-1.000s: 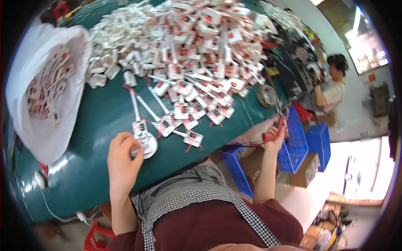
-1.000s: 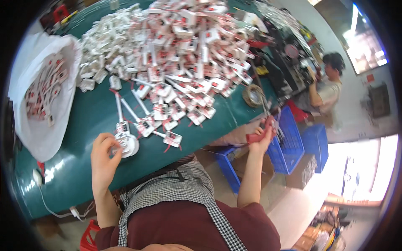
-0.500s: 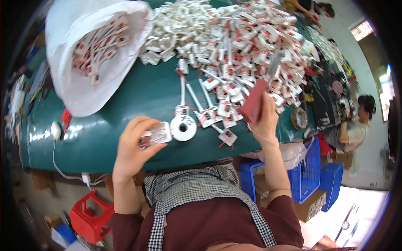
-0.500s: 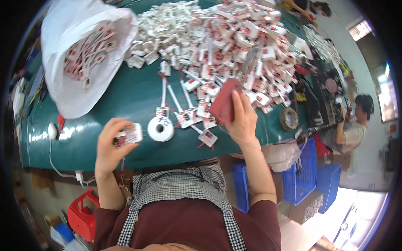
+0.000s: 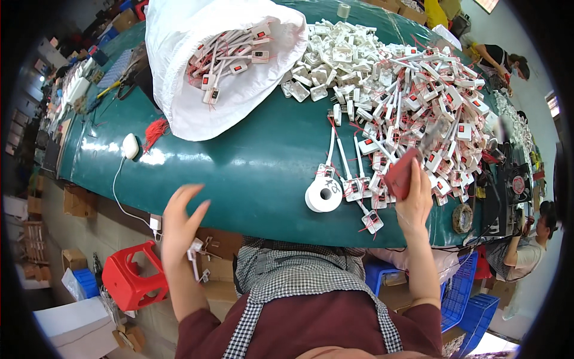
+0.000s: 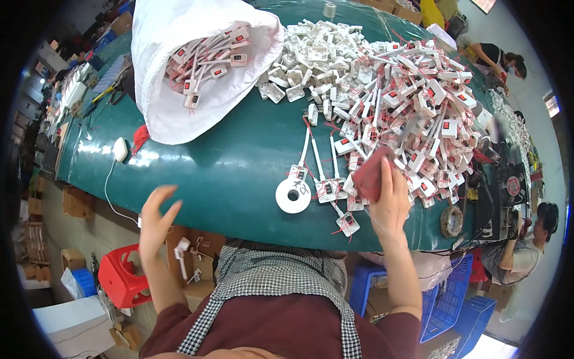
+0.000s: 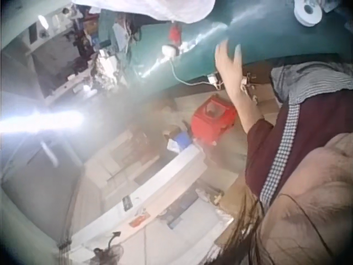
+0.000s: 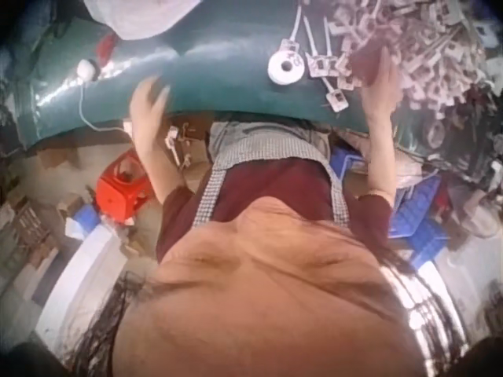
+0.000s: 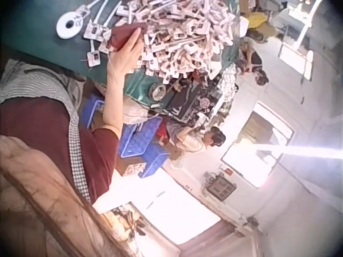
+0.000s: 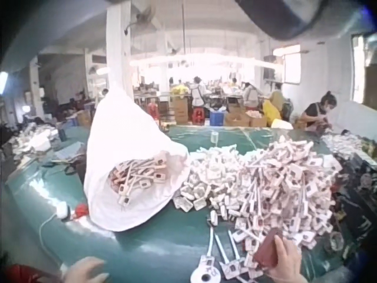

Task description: Assembling small electronic components onto white plastic bases using a glue gun.

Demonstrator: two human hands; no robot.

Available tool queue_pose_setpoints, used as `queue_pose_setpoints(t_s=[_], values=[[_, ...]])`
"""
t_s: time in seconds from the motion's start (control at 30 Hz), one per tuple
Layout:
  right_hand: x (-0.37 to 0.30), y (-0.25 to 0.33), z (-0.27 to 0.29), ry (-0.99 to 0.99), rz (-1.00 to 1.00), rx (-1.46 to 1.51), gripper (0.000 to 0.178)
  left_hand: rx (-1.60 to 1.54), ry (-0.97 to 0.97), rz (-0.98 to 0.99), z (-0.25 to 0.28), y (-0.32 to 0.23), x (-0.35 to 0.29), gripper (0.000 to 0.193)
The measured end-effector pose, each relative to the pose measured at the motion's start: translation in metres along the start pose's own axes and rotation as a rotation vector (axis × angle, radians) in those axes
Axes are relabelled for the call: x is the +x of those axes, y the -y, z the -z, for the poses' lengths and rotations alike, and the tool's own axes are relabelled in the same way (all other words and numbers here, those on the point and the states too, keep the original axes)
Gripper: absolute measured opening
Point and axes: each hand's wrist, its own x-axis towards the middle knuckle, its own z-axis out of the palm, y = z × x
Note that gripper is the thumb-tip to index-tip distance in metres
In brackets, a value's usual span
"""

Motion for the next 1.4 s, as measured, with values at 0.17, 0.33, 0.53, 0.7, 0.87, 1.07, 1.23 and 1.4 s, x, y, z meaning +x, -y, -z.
queue_pose_setpoints(t_s=[0.17,0.33,0.53,0.7,0.87,1.07,1.23,1.4], values=[[-0.086,0.018,0.034,-0.118,-0.352,0.27,0.085,-0.155,-0.032,-0.069,-0.137,-0.033,0.173,0.056],[-0.147,0.046,0.073,-0.297,-0.511,0.257,0.09,0.169,-0.236,-0.102,-0.233,-0.039,0.263,0.043],[-0.166,0.039,0.084,-0.336,-0.729,0.404,0.097,-0.116,-0.115,-0.357,-0.217,-0.027,0.262,0.033],[-0.135,0.027,0.063,-0.345,-0.544,0.576,0.1,-0.399,0.119,-0.149,-0.169,-0.058,0.194,0.018],[-0.112,0.032,0.048,-0.295,-0.484,0.786,0.101,-0.928,0.465,0.108,-0.154,-0.093,0.07,0.016],[-0.098,0.04,0.046,-0.202,-0.306,0.785,0.104,-0.735,0.327,0.078,-0.158,-0.098,0.044,0.014],[-0.1,0.044,0.047,-0.21,-0.222,0.786,0.105,-0.625,0.277,-0.004,-0.158,-0.103,0.048,0.012],[-0.099,0.05,0.048,-0.162,-0.273,0.806,0.108,-0.327,0.174,-0.264,-0.165,-0.114,0.035,0.011]])
